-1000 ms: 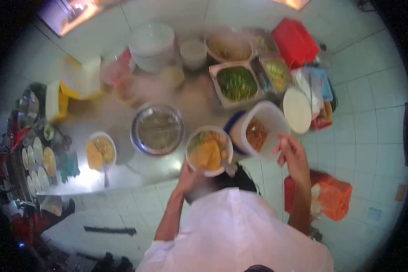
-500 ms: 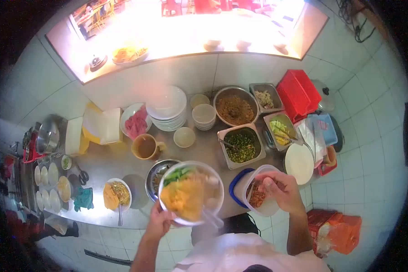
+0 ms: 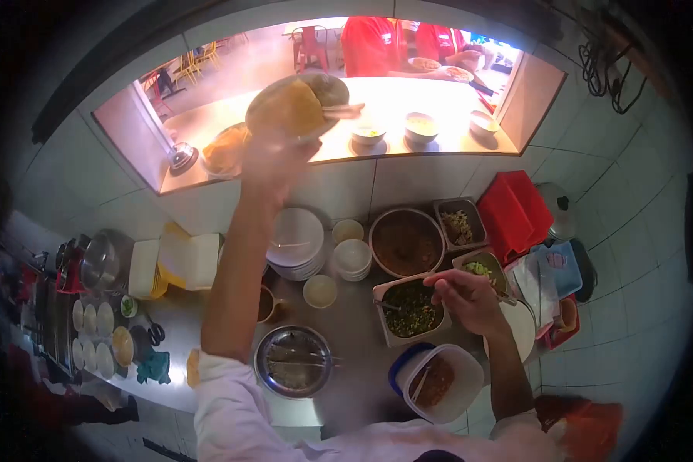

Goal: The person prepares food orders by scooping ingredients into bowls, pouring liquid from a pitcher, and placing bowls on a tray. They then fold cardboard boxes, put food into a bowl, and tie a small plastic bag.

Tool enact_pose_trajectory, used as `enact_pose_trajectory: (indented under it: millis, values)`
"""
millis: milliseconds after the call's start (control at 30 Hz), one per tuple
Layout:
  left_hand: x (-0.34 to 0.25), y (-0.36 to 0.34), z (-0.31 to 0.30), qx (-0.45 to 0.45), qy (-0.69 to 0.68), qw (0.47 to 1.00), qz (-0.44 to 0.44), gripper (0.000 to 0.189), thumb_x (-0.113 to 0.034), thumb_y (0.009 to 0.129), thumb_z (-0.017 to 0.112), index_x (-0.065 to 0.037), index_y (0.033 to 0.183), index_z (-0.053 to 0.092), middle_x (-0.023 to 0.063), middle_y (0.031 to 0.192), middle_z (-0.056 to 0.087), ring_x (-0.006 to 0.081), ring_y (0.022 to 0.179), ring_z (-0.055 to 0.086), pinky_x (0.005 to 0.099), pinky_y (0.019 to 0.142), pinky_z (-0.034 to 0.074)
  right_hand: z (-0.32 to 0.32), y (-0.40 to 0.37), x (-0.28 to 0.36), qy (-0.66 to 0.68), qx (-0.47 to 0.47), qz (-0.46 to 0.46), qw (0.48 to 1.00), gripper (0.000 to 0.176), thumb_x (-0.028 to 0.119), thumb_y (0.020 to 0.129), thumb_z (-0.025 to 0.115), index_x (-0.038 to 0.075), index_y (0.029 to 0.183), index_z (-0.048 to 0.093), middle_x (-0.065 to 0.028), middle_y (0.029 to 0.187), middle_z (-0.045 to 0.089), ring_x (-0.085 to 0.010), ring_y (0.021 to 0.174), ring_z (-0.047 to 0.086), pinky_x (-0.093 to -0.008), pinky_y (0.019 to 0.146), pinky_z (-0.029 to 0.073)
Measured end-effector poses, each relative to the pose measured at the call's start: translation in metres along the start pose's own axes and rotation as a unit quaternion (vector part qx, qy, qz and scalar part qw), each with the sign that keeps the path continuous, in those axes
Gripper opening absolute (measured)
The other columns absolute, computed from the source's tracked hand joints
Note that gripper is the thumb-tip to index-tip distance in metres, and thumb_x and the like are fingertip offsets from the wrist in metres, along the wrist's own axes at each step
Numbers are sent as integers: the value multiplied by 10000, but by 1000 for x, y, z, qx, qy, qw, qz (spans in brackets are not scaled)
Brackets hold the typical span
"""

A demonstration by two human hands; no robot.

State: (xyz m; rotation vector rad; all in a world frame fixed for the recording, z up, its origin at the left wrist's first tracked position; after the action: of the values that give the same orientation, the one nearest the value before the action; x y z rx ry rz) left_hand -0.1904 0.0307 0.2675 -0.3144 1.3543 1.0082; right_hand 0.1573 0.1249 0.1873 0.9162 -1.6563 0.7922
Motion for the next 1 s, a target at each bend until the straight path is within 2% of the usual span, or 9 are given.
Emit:
enact_pose_trajectory:
  millis: [100, 267, 333, 467, 600, 733, 800, 900, 1000]
  values:
    - [4, 57, 15, 66, -56, 992, 93, 579, -98, 755, 511, 112, 1276, 369, 313, 1139, 570, 439, 943, 664, 439, 893, 596, -4, -3, -15, -31, 5, -3, 999, 224, 172, 986, 576, -1, 1091, 671, -18, 820, 660, -59, 779, 615, -217, 687, 491]
    - [96, 126, -1, 16, -152, 988, 27, 558, -84, 743, 494, 146, 1232, 358, 323, 1119, 550, 477, 951, 646, 458, 871, 607, -33, -30, -54, 4, -52, 63, 997, 218, 176, 978, 586, 6, 1072, 684, -13, 790, 648, -63, 733, 591, -223, 674, 472]
    - [100, 123, 19, 129, 168, 963, 166, 532, -87, 747, 496, 157, 1201, 363, 346, 1145, 521, 490, 979, 625, 490, 862, 606, -53, -42, -60, -5, -99, 78, 992, 238, 212, 977, 589, 18, 1072, 687, -8, 782, 649, -59, 728, 579, -214, 657, 455]
    - [200, 174, -33, -12, -87, 995, 54, 494, -84, 765, 501, 152, 1181, 381, 346, 1197, 495, 506, 1018, 595, 547, 871, 588, -70, -59, -79, -41, -105, 103, 988, 261, 246, 978, 584, 29, 1078, 688, -1, 772, 644, -53, 730, 569, -208, 636, 433]
    - [166, 152, -5, 5, 9, 994, 107, 416, -102, 790, 498, 112, 1139, 424, 308, 1202, 494, 501, 1059, 571, 562, 868, 584, -71, -62, -91, -23, -114, 136, 984, 262, 254, 979, 573, 42, 1078, 690, 3, 771, 638, -49, 732, 563, -208, 650, 422]
    - [190, 155, -13, -122, -223, 959, -124, 299, -186, 858, 499, -41, 1120, 495, 217, 1193, 501, 456, 1092, 548, 588, 822, 565, -62, -47, -89, -31, -110, 126, 985, 248, 254, 978, 574, 51, 1061, 691, 11, 761, 629, -36, 725, 542, -196, 653, 414]
    - [190, 163, -10, -98, -208, 967, -113, 338, -185, 862, 500, -14, 1153, 506, 228, 1267, 494, 461, 1111, 542, 570, 880, 549, -60, -37, -83, -8, -123, 127, 984, 245, 258, 975, 578, 53, 1055, 687, 21, 746, 615, -29, 725, 531, -191, 654, 412]
    - [183, 150, 16, -7, -290, 939, -183, 625, -179, 915, 541, 58, 1405, 234, 298, 1420, 312, 459, 1287, 387, 603, 1008, 449, -65, -24, -80, -23, -130, 148, 980, 241, 257, 976, 577, 59, 1061, 685, 28, 734, 603, -30, 706, 523, -198, 644, 416]
    - [175, 123, 15, -83, -318, 913, -240, 618, -180, 948, 489, 115, 1402, 191, 368, 1399, 320, 513, 1290, 380, 567, 1114, 348, -66, -13, -86, -83, -120, 127, 981, 246, 247, 980, 570, 43, 1051, 687, 18, 743, 612, -47, 688, 532, -214, 618, 425]
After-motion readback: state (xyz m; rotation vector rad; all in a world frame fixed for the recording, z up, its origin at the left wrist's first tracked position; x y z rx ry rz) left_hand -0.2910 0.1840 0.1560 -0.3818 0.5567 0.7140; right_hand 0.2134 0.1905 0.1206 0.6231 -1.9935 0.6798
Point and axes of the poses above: each hand's wrist, its own y-axis towards the middle knuckle, its own z-axis out of the palm, x = y × z, the point moved 10 cm from there along y, towards the middle knuckle
